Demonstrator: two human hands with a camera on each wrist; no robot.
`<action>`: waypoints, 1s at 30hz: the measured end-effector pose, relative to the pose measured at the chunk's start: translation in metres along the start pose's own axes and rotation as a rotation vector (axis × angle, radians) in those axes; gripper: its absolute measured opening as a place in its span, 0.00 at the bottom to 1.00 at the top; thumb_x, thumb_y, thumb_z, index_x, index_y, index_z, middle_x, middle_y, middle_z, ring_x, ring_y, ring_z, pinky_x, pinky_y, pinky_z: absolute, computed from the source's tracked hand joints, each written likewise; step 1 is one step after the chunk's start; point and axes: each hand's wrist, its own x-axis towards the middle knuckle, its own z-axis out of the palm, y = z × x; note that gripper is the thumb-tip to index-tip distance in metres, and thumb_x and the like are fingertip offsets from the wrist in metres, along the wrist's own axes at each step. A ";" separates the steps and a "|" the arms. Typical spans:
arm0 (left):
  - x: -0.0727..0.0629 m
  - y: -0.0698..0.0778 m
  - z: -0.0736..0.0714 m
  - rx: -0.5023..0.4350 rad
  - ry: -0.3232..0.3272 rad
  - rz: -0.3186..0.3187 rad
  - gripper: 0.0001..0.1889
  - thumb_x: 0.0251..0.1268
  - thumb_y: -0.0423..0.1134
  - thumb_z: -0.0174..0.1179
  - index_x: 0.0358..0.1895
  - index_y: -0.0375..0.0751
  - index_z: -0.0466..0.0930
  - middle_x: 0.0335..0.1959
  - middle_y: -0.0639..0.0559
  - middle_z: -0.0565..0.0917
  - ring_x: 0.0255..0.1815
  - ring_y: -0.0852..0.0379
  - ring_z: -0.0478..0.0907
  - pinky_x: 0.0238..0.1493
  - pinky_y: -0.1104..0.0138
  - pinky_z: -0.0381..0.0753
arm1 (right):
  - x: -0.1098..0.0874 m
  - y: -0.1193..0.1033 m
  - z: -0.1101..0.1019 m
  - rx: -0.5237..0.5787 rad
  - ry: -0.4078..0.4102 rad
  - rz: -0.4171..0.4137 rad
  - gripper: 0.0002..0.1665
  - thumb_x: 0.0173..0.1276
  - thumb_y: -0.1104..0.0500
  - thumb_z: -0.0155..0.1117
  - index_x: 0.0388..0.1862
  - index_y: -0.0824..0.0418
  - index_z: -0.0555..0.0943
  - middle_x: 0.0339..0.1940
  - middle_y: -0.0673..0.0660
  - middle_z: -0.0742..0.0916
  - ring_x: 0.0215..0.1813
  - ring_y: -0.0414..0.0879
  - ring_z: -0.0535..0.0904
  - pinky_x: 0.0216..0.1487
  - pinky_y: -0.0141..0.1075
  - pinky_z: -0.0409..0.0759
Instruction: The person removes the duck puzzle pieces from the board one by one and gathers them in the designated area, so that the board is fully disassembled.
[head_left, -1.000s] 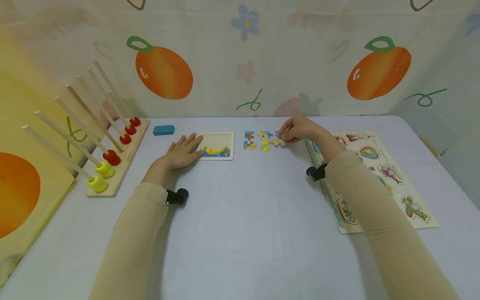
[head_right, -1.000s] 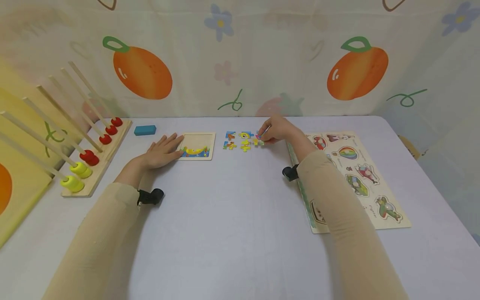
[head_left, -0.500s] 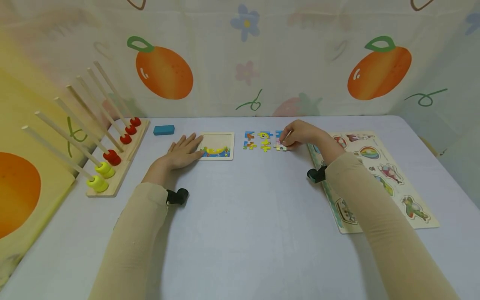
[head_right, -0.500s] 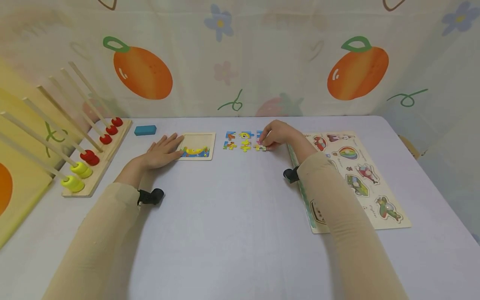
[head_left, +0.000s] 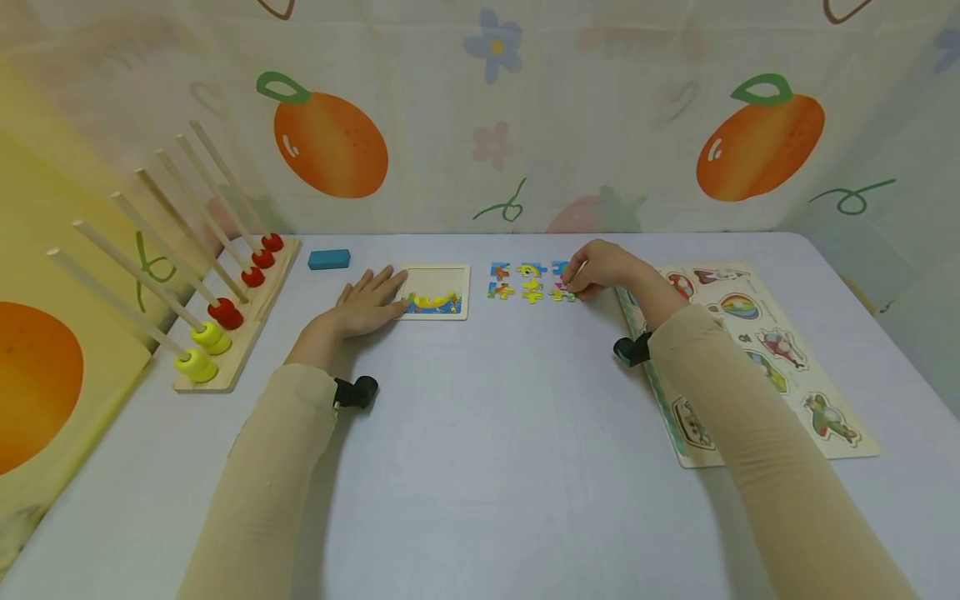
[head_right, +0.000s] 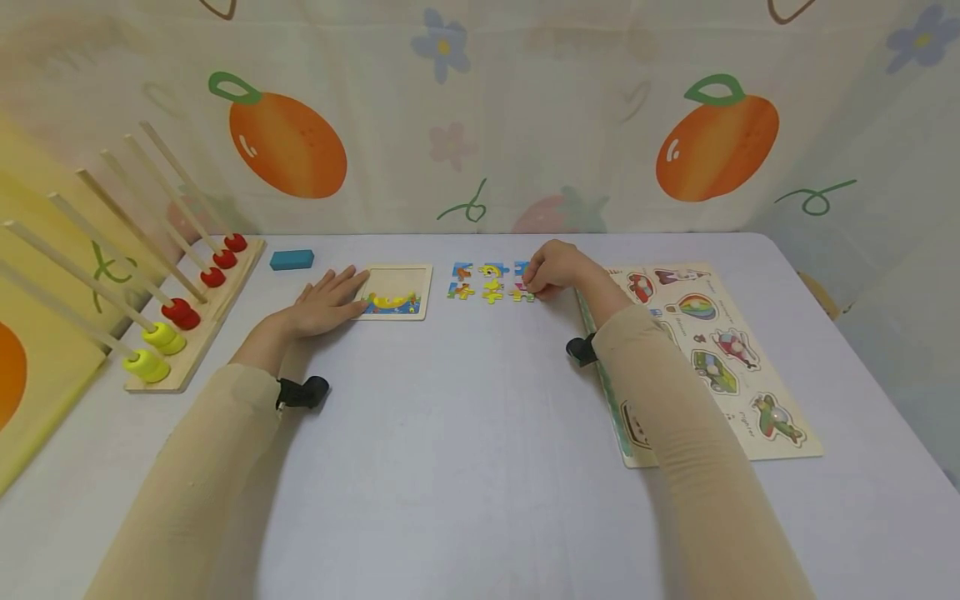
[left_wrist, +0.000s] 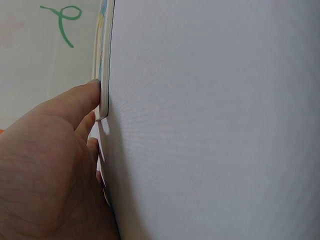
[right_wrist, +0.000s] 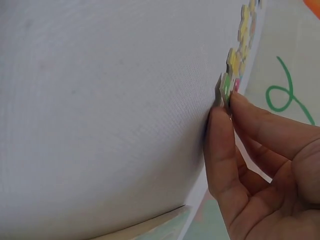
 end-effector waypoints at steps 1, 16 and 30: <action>0.001 -0.001 0.000 0.001 0.001 -0.002 0.37 0.76 0.57 0.39 0.81 0.51 0.38 0.84 0.47 0.33 0.83 0.38 0.23 0.79 0.38 0.22 | 0.000 0.000 0.000 -0.003 0.005 0.002 0.12 0.65 0.63 0.66 0.46 0.68 0.83 0.33 0.52 0.87 0.25 0.36 0.81 0.35 0.28 0.83; 0.008 -0.008 0.003 -0.003 0.002 -0.003 0.38 0.75 0.57 0.39 0.81 0.52 0.38 0.84 0.48 0.33 0.83 0.39 0.23 0.78 0.37 0.23 | 0.001 -0.006 0.002 -0.055 0.113 -0.010 0.10 0.64 0.62 0.67 0.42 0.66 0.83 0.30 0.52 0.85 0.27 0.39 0.79 0.34 0.29 0.82; -0.004 0.007 -0.005 -0.046 -0.014 -0.017 0.38 0.76 0.56 0.42 0.81 0.49 0.38 0.84 0.44 0.35 0.83 0.38 0.24 0.78 0.38 0.22 | 0.011 -0.045 0.039 0.066 0.172 -0.155 0.10 0.65 0.62 0.66 0.44 0.62 0.82 0.25 0.51 0.82 0.25 0.43 0.81 0.27 0.29 0.77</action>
